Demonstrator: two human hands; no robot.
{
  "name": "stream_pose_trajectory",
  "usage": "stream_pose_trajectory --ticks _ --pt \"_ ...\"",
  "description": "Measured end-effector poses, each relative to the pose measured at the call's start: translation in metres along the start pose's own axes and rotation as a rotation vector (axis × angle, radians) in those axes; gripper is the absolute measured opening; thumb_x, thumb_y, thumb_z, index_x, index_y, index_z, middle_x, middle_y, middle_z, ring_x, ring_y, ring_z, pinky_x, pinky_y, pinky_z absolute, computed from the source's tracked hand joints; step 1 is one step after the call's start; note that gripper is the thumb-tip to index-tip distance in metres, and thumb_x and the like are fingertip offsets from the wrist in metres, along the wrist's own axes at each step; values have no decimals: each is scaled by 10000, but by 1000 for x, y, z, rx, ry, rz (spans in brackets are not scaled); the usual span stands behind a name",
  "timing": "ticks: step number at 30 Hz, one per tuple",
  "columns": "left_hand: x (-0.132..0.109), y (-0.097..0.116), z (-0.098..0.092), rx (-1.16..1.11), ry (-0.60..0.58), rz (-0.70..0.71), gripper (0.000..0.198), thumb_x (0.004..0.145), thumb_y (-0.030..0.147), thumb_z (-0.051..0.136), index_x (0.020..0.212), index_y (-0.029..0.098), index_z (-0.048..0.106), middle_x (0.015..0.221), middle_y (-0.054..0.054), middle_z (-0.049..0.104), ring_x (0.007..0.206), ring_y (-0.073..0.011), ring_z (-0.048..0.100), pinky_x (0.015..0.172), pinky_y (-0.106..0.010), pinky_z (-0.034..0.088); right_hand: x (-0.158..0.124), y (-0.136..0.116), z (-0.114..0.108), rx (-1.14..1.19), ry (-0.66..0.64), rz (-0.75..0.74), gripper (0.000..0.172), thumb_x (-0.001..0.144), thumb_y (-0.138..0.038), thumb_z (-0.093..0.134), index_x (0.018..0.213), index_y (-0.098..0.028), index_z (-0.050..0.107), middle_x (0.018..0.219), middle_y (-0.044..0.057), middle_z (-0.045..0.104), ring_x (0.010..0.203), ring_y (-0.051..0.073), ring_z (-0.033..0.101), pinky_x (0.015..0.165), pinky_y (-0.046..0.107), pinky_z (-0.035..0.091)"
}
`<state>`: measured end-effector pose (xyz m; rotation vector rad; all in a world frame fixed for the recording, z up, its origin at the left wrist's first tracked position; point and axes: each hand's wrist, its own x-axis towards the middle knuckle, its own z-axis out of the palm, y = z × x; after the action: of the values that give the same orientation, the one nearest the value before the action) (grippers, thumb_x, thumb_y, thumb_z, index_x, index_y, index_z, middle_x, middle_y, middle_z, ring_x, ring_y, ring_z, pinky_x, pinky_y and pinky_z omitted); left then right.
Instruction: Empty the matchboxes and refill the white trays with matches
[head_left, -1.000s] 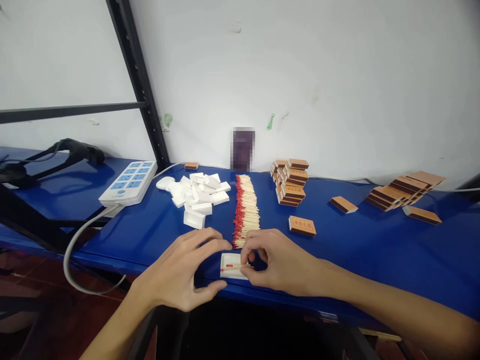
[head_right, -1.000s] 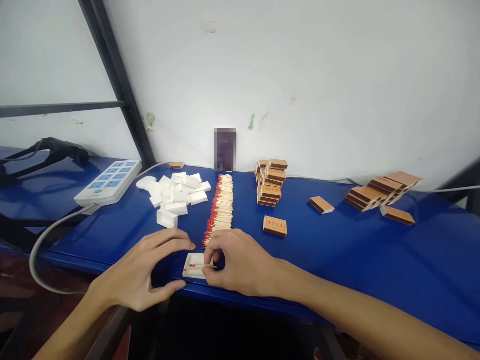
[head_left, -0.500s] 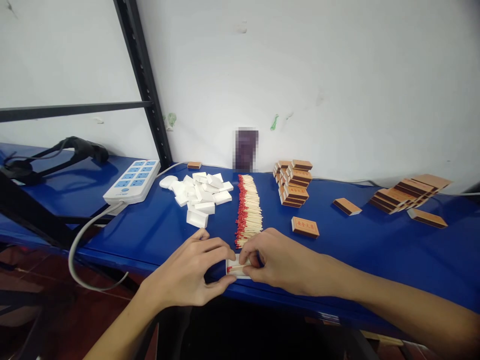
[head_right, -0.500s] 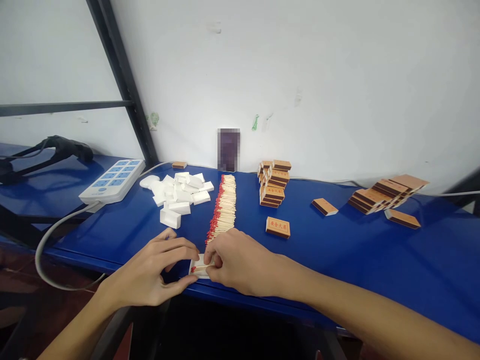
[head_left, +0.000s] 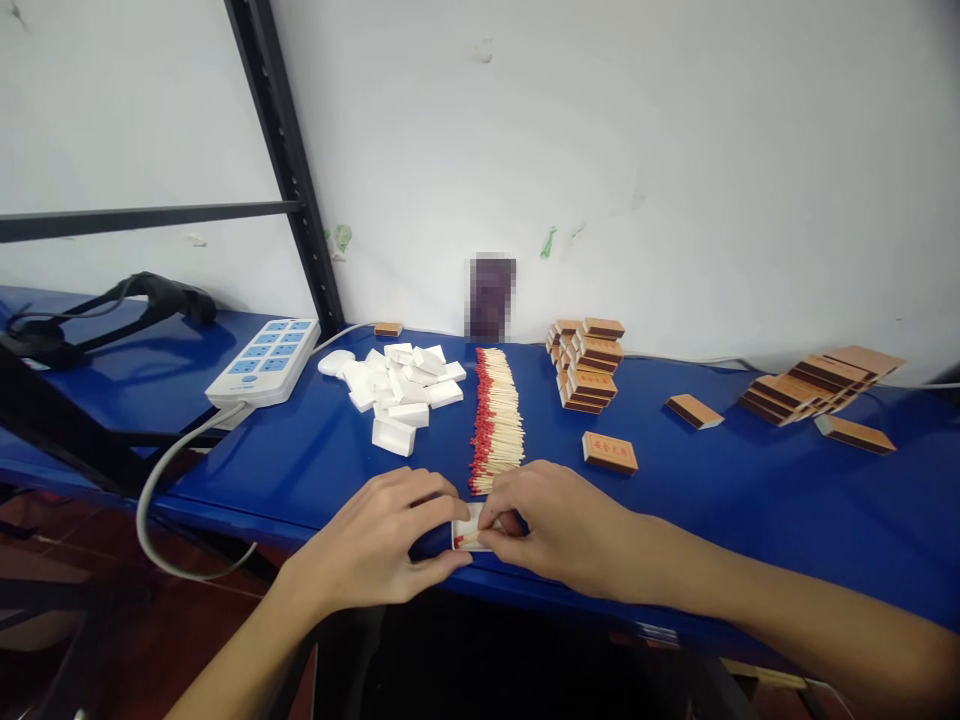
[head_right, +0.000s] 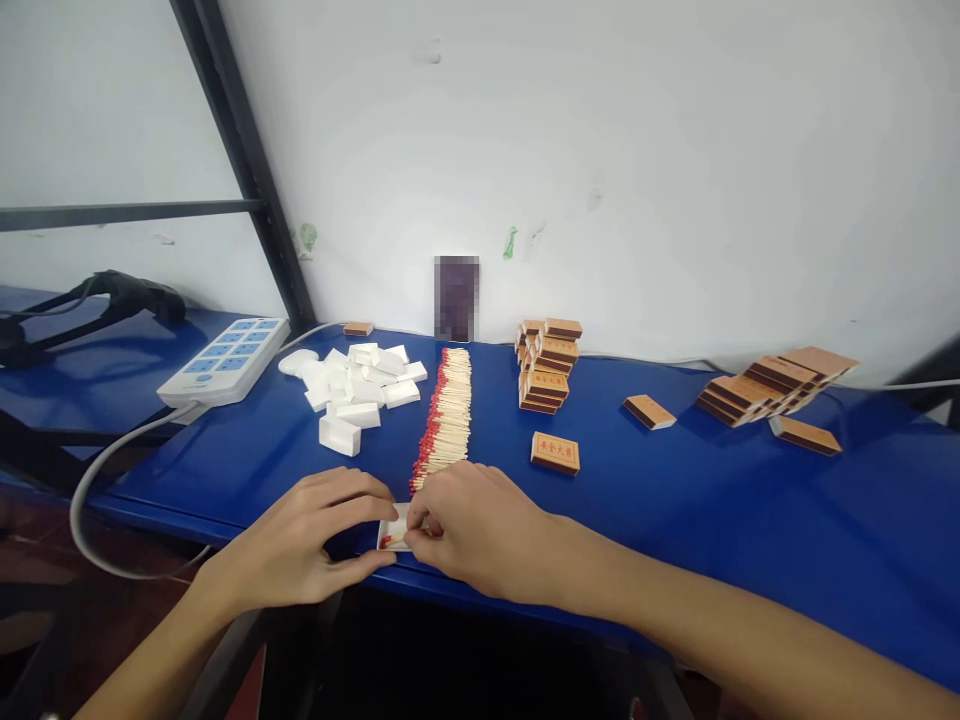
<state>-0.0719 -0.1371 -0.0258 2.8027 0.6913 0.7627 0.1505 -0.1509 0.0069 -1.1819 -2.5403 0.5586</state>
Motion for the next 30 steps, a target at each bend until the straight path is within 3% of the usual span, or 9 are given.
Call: stream_pose_trajectory --ticks 6,14,22,30 --pt "-2 -1 2 41 33 39 163 912 280 608 1053 199 601 1029 -58 645 894 -174 631 775 -311 495 -3 0 -4 8 26 6 181 822 -199 613 648 -208 661 572 -46 561 538 82 444 519 236 313" --pt "-3 1 3 62 5 42 167 934 249 561 1089 198 598 1042 -66 619 853 -162 633 729 -280 526 -6 5 0 -17 17 29 131 789 -134 610 692 -210 656 601 -42 568 576 98 461 534 238 311" --pt "-5 3 3 60 -58 -12 195 967 288 515 1120 210 607 1102 -76 589 873 -173 634 758 -303 540 -6 25 -10 -52 239 -132 122 837 -130 557 768 -175 646 620 -31 559 538 85 456 534 215 342" --pt "-5 2 2 -39 -37 -34 180 910 280 608 1073 217 651 1056 -58 624 840 -151 628 760 -273 520 -8 51 5 -125 190 -221 181 908 -162 496 869 -177 672 665 -5 621 540 103 502 531 224 356"
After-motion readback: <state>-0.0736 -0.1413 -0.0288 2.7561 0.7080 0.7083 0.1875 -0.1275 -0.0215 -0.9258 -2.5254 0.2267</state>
